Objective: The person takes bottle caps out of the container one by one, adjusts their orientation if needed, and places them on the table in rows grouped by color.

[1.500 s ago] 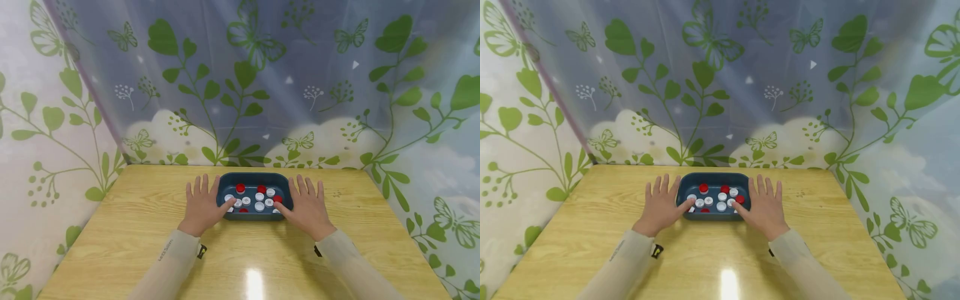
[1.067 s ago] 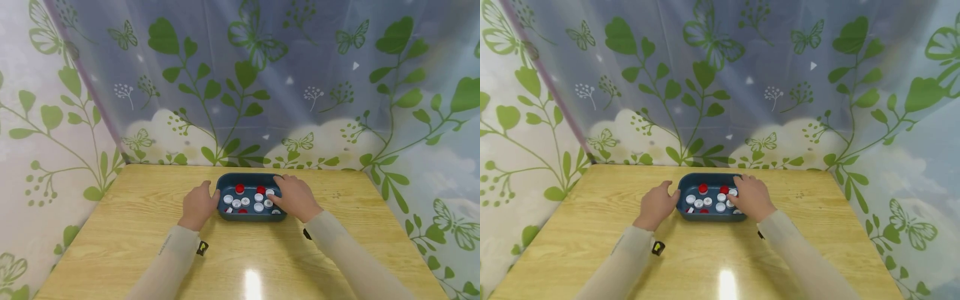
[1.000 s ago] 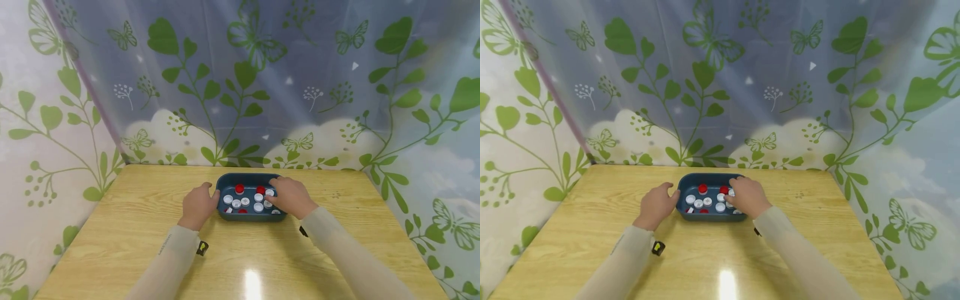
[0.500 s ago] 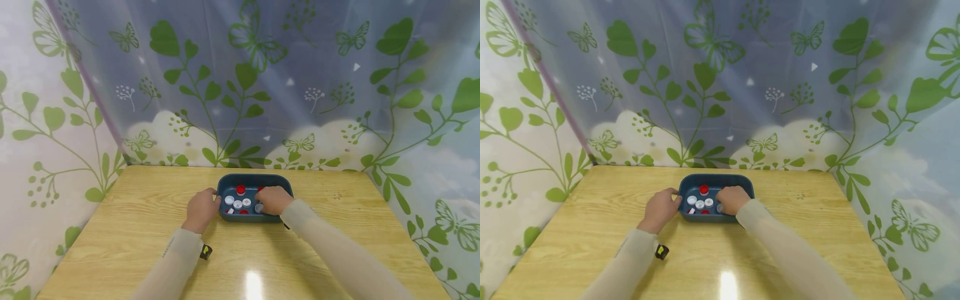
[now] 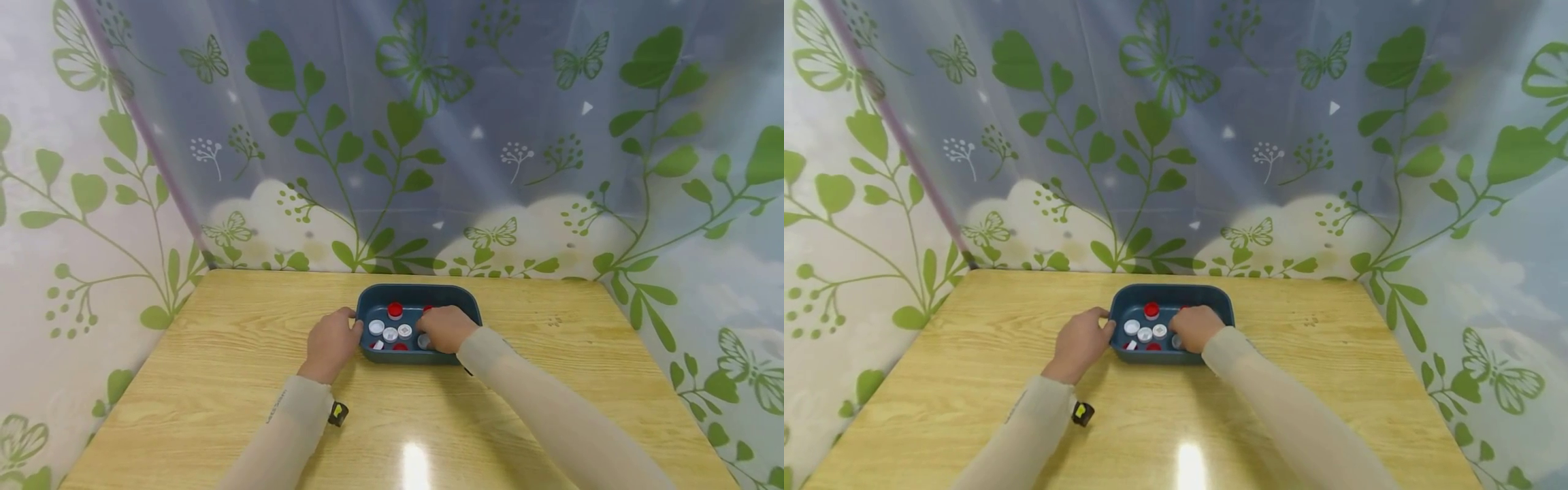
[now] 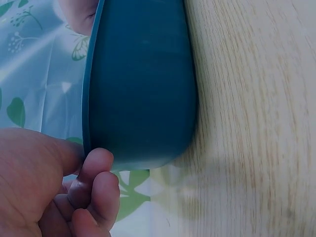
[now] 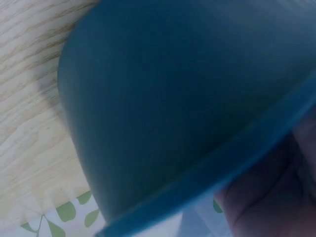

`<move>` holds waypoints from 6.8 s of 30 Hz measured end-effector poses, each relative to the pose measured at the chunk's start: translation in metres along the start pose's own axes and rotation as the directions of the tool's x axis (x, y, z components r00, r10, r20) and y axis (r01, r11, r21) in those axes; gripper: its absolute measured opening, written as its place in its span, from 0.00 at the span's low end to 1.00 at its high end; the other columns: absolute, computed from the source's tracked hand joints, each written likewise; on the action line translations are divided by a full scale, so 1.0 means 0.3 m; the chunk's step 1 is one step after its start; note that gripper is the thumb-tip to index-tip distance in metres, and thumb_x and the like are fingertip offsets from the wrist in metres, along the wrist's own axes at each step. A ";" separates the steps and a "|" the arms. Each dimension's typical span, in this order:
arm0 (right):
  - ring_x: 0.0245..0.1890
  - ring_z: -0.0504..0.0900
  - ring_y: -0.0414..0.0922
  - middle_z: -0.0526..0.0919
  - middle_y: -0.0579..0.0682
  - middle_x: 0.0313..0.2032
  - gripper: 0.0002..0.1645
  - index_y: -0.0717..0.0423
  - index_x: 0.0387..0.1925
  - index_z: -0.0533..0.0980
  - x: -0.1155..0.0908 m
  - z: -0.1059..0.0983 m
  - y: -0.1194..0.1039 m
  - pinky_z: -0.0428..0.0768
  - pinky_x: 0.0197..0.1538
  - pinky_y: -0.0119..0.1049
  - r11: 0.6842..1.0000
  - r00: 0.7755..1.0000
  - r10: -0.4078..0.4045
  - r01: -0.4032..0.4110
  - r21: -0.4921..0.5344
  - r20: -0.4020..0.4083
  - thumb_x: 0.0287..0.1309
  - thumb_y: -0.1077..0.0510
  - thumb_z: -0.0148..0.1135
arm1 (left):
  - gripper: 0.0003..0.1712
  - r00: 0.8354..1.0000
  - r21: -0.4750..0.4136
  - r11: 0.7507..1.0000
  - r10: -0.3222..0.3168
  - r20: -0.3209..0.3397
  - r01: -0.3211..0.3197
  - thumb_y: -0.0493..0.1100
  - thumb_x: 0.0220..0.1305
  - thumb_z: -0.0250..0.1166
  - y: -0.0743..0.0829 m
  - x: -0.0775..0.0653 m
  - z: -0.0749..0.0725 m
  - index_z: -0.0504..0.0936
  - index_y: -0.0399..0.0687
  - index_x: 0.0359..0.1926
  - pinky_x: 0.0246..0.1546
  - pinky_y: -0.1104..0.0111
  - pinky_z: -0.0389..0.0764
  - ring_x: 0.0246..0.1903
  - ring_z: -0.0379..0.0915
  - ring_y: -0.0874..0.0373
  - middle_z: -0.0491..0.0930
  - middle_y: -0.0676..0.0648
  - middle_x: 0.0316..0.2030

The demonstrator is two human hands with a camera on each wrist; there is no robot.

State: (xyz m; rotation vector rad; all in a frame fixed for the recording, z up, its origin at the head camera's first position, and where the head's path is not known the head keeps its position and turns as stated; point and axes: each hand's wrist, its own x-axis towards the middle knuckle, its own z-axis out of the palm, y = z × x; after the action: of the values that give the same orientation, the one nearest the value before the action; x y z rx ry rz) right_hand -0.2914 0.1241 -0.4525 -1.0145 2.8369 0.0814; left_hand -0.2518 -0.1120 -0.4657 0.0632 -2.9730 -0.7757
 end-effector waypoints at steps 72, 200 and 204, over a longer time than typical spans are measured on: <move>0.31 0.77 0.32 0.84 0.34 0.33 0.10 0.44 0.39 0.84 -0.122 0.122 -0.339 0.71 0.39 0.33 0.976 0.977 -0.113 0.143 0.164 -0.183 0.57 0.53 0.77 | 0.19 0.999 -0.076 0.997 -0.034 -0.018 0.033 0.49 0.74 0.63 -0.016 0.006 0.034 0.83 0.40 0.57 0.29 0.62 0.76 0.27 0.77 0.53 0.88 0.43 0.39; 0.30 0.73 0.37 0.76 0.40 0.33 0.13 0.49 0.40 0.81 -0.259 0.045 -0.209 0.77 0.32 0.29 0.989 0.906 -0.098 0.135 0.061 -0.412 0.58 0.50 0.75 | 0.22 0.995 -0.189 0.981 0.022 -0.102 -0.041 0.44 0.75 0.61 -0.027 -0.023 0.046 0.80 0.43 0.65 0.19 0.66 0.65 0.16 0.66 0.59 0.70 0.52 0.16; 0.30 0.72 0.37 0.76 0.39 0.33 0.10 0.48 0.38 0.81 -0.237 0.085 -0.235 0.77 0.33 0.30 0.984 0.934 -0.108 0.149 0.098 -0.340 0.60 0.50 0.73 | 0.22 0.994 -0.188 0.981 0.023 -0.106 -0.043 0.44 0.74 0.62 -0.030 -0.025 0.048 0.80 0.43 0.65 0.19 0.66 0.65 0.16 0.65 0.59 0.69 0.52 0.16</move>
State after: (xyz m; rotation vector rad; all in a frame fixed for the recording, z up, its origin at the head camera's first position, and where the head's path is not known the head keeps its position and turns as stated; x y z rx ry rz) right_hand -0.1896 0.1166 -0.4685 -1.2923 3.0100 -0.3043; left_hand -0.2453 -0.1123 -0.4829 0.0429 -2.7811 -1.0144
